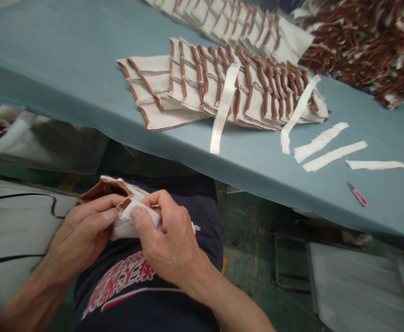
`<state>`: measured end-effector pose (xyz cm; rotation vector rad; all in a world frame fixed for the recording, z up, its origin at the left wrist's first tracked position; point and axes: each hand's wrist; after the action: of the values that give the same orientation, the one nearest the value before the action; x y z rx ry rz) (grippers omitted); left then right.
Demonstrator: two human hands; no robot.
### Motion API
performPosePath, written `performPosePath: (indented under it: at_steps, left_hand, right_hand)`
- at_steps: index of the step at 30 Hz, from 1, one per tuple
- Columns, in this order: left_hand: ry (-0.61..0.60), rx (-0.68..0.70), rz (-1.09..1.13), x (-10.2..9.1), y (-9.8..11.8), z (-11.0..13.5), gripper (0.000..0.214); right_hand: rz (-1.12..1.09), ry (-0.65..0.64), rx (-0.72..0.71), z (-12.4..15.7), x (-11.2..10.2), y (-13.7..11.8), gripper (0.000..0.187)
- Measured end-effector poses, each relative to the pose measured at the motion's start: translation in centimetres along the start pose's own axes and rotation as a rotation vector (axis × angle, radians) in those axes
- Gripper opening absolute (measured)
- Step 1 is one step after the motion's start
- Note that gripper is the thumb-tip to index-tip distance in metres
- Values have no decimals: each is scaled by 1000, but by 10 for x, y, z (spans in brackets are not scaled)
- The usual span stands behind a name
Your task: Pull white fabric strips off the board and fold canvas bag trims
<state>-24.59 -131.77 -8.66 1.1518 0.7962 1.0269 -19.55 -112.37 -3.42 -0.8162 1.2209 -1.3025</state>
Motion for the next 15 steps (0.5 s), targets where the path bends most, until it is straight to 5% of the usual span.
performPosePath:
  at_steps: [15]
  left_hand:
    - [114,73,61,11,1,-3,28]
  right_hand:
    - [-64,133,-16,-6,17,2,28]
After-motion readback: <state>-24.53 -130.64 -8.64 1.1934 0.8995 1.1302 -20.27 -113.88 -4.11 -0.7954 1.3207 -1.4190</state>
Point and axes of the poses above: each hand's wrist, its own z-axis away from the middle knuckle, its own x-axis out of the palm, y = z × x, and after that the axes turned 6 degrees about y, right-handed
